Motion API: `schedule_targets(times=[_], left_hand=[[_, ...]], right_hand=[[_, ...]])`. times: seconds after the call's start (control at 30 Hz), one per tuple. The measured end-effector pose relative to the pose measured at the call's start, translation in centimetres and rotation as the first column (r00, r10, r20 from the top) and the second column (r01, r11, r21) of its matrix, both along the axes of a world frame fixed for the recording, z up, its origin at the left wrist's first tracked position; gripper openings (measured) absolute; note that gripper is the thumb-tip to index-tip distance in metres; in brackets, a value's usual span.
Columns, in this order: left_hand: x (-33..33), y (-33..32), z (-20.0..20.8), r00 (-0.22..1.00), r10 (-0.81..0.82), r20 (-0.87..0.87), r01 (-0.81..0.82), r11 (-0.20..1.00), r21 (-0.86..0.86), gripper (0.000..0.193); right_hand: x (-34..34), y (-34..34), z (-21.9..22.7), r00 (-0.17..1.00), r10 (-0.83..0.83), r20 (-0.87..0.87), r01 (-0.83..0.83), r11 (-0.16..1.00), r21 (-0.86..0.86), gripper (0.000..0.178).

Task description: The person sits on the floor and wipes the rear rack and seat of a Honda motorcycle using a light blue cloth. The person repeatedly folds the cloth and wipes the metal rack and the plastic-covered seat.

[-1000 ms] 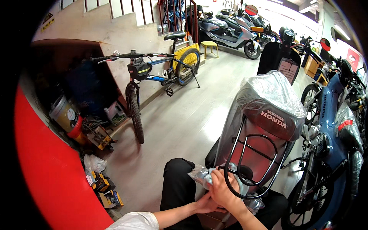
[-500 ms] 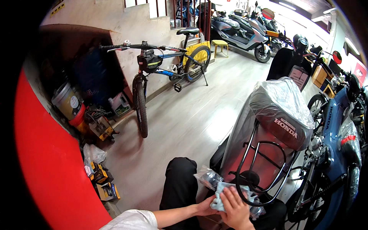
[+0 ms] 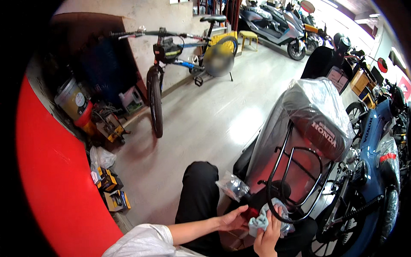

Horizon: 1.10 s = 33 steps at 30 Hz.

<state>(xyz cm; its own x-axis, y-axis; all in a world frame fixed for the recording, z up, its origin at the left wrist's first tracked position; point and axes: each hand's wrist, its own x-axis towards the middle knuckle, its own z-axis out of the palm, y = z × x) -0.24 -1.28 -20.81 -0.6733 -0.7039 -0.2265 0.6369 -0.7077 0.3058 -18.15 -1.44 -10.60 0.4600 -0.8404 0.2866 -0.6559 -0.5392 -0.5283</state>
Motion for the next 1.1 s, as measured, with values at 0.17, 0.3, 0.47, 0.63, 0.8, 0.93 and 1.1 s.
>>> schedule_targets(times=[0.17,0.3,0.47,0.63,0.8,0.93,1.1], left_hand=[[-0.1,-0.2,-1.4,0.998,-0.055,0.012,0.055,0.998,-0.001,0.081],[-0.2,-0.1,-0.1,0.998,0.004,0.056,-0.003,1.000,-0.018,0.079],[0.3,-0.1,-1.3,0.994,-0.023,0.107,0.020,0.999,0.025,0.072],[0.1,0.9,-3.9,0.989,0.142,0.049,-0.133,0.978,-0.158,0.053],[0.3,0.6,-2.1,0.989,0.129,0.068,-0.115,0.978,-0.174,0.060],[0.6,0.0,0.0,0.996,0.056,0.066,-0.049,0.993,-0.107,0.059],[0.3,-0.2,0.0,0.982,0.051,0.180,-0.040,0.997,-0.063,0.065]], right_hand=[[0.9,-1.3,-0.2,0.989,-0.105,0.100,0.105,0.994,0.002,0.056],[2.1,-1.4,-1.5,0.982,-0.150,0.119,0.156,0.987,-0.042,0.055],[3.3,-0.2,-1.5,0.999,-0.035,-0.037,0.030,0.991,-0.128,0.056],[6.5,-2.5,0.9,0.928,0.199,-0.316,-0.240,0.966,-0.098,0.053],[5.1,-4.9,1.5,0.912,0.305,-0.274,-0.346,0.931,-0.114,0.044],[3.1,-2.6,-0.1,0.947,0.116,-0.299,-0.164,0.976,-0.143,0.055],[2.8,-0.3,-3.1,0.988,0.039,-0.147,-0.074,0.967,-0.242,0.061]])
